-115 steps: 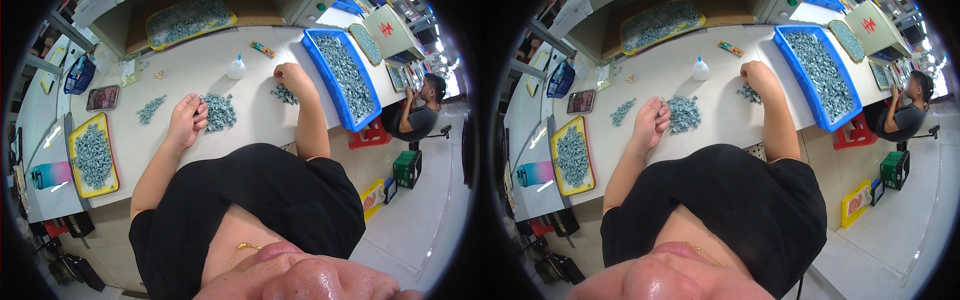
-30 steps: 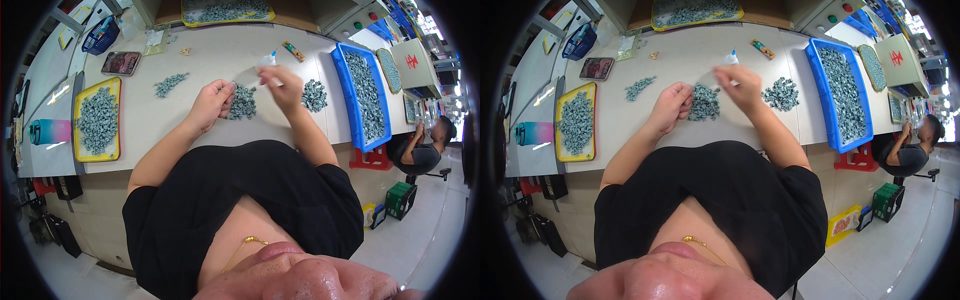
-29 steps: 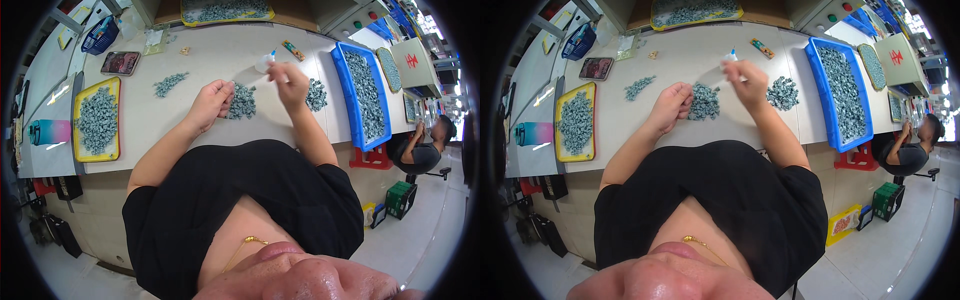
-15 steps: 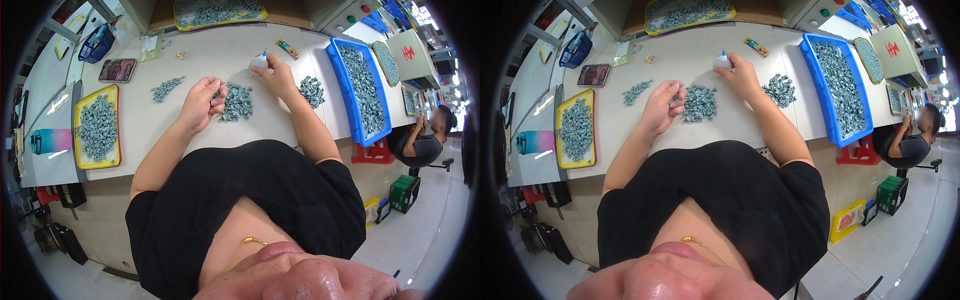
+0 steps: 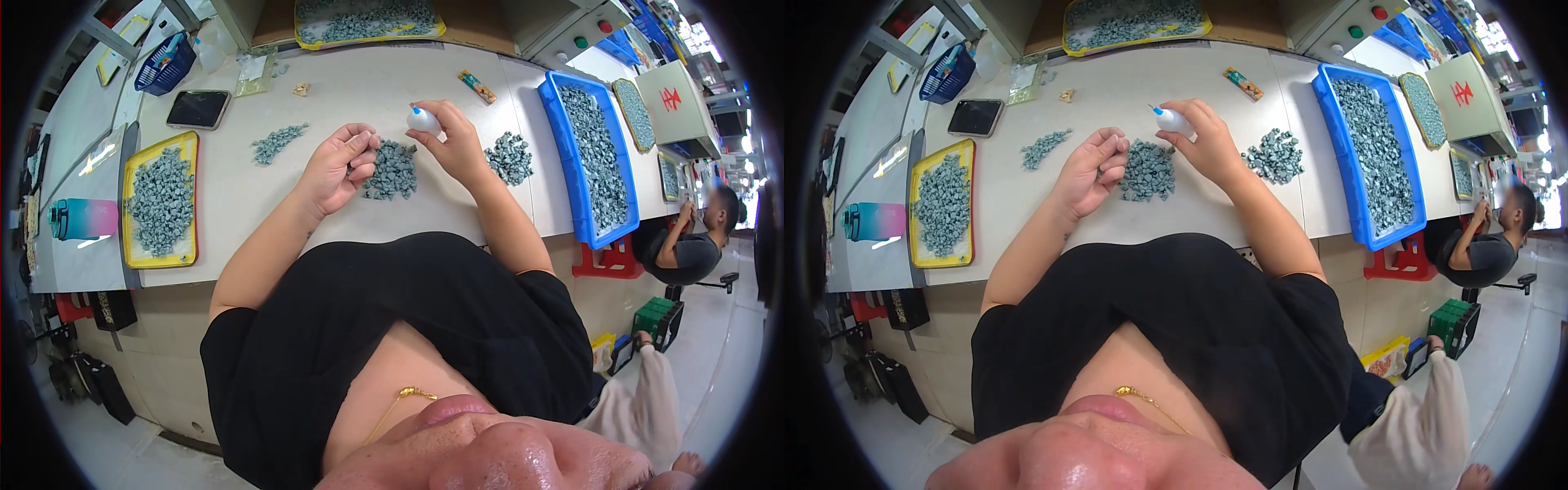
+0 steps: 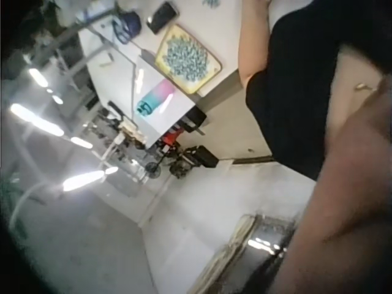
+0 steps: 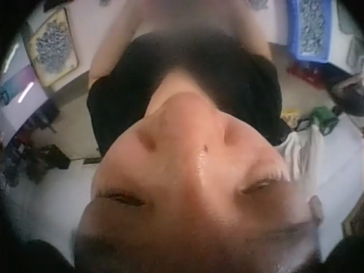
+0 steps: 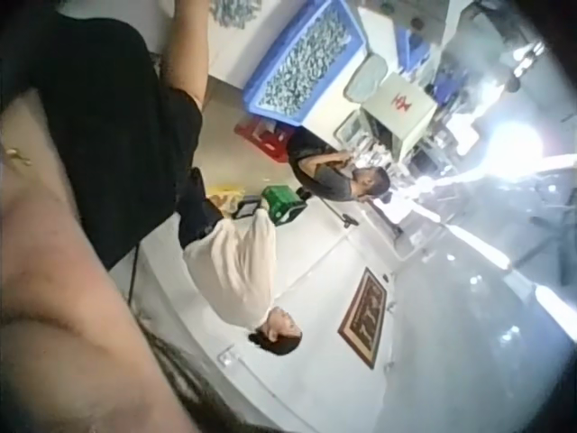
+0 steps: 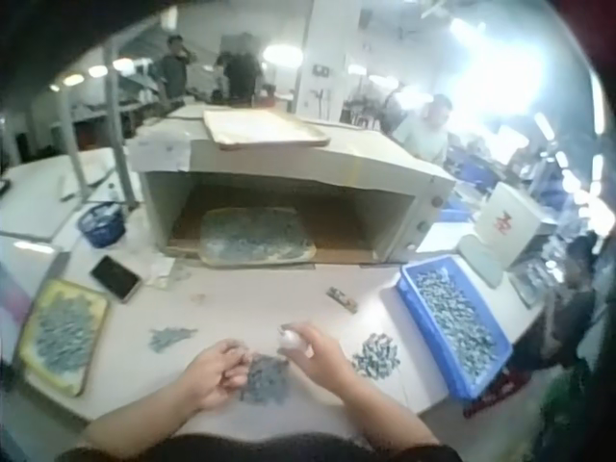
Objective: Assembling small plastic parts using glue on an industrial production line.
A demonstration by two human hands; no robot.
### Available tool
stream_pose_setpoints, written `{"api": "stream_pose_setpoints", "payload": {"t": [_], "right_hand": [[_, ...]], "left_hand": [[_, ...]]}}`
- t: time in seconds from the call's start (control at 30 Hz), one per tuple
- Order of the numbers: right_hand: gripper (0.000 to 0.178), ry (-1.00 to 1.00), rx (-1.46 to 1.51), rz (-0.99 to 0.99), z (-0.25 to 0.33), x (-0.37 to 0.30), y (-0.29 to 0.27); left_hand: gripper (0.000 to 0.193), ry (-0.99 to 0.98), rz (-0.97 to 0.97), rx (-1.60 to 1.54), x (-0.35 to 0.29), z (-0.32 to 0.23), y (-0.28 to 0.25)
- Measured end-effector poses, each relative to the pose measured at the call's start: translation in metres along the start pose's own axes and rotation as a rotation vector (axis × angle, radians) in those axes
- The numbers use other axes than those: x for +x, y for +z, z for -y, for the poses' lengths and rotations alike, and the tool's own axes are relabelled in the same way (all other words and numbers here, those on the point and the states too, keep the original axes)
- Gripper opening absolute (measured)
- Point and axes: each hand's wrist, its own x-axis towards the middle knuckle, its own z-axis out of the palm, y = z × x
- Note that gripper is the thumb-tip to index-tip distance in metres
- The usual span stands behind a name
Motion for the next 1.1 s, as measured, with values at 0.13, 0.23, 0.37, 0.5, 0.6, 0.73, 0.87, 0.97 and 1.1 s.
{"api": "stream_pose_setpoints", "payload": {"t": [0.13,0.23,0.37,0.5,0.6,0.73,0.87,0.97,1.1], "right_hand": [[0.036,0.0,-0.026,0.007,0.001,0.0,0.0],[0.036,0.005,-0.023,0.004,0.003,-0.001,-0.001],[0.037,-0.002,-0.011,0.012,0.001,-0.002,0.001],[0.037,-0.001,-0.015,0.015,0.002,-0.001,0.002],[0.037,-0.021,-0.023,0.011,0.004,0.001,0.002],[0.037,-0.032,-0.026,0.021,0.005,-0.001,0.001],[0.038,-0.023,-0.034,0.035,0.004,-0.001,-0.002],[0.039,-0.045,-0.053,0.015,0.004,-0.001,-0.002],[0.039,-0.026,-0.021,-0.022,-0.002,-0.006,-0.008]], "left_hand": [[0.018,-0.031,-0.04,-0.058,-0.002,-0.003,0.004],[0.02,-0.026,-0.086,-0.056,-0.003,-0.002,0.005],[0.024,0.002,-0.082,-0.066,-0.002,0.0,0.007],[0.015,0.022,-0.043,-0.067,0.001,0.0,-0.001],[0.011,0.027,0.014,-0.083,0.001,-0.001,-0.006],[0.013,0.01,-0.088,-0.065,-0.004,-0.004,0.007],[0.016,-0.04,-0.096,-0.113,-0.002,-0.003,0.005],[0.018,-0.055,-0.118,-0.089,-0.003,-0.001,0.006],[0.018,0.051,-0.065,0.061,0.005,0.003,0.003]]}}
